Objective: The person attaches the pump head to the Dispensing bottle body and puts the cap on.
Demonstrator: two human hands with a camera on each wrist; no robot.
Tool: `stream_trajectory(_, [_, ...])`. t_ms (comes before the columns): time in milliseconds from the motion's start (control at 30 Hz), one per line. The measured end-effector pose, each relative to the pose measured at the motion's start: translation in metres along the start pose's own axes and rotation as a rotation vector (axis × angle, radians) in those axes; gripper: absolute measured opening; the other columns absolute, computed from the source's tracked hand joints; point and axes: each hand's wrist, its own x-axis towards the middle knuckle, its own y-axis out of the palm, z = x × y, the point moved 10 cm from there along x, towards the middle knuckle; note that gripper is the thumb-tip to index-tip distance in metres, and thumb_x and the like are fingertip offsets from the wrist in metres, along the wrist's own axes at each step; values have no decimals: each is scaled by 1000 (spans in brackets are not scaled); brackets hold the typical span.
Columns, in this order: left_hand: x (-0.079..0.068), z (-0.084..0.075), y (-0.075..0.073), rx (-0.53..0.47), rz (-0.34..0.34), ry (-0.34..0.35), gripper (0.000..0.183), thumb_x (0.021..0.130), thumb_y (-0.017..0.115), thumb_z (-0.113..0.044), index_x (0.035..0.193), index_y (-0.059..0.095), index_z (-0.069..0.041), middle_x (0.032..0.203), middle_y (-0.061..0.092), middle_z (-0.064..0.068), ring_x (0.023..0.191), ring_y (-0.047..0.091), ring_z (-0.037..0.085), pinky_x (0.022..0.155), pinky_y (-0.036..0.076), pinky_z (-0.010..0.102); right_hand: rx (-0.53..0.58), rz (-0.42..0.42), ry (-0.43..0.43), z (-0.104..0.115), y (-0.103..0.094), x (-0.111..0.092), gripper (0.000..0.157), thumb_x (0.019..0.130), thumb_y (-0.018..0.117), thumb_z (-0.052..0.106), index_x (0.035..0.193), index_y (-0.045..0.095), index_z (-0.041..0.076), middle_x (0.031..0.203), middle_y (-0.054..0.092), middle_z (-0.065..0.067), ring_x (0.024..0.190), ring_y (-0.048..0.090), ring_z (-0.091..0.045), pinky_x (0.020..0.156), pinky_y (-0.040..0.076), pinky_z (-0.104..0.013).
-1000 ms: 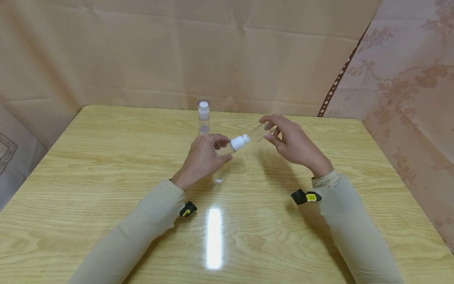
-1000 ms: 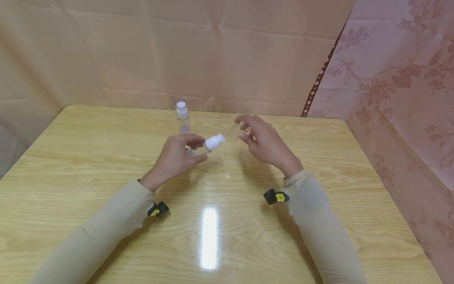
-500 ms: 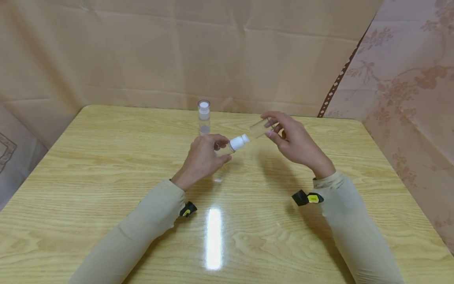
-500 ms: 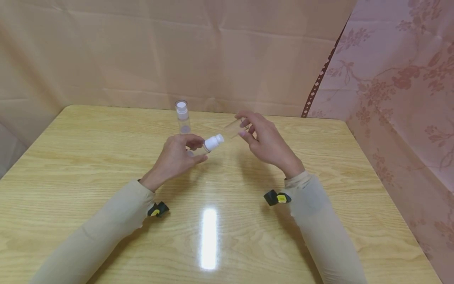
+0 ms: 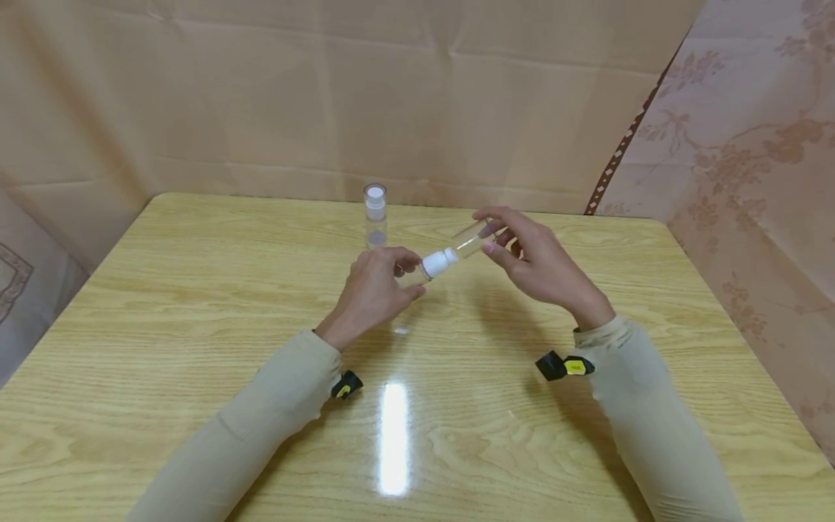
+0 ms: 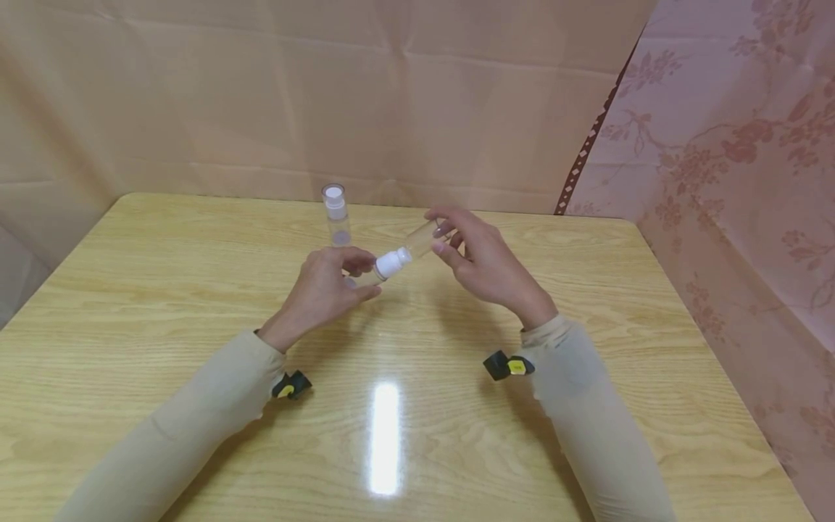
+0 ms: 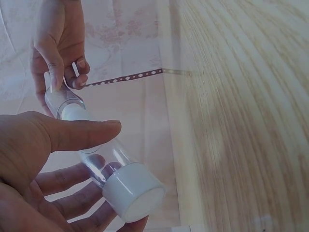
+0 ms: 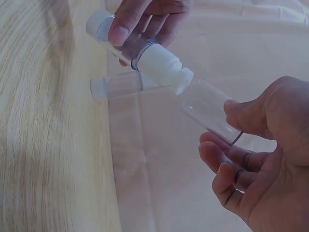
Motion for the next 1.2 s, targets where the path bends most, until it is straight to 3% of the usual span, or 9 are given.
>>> stream_trajectory(1200, [2,2,-2,2,7,-11,39,84,85,-14,117,72,-1,112,73,14,102,68,33,89,53,48,47,64,-11,5,19,4,37,103,59,8,140,55,9,117,66,-13,96,62,-25,77,49,-40])
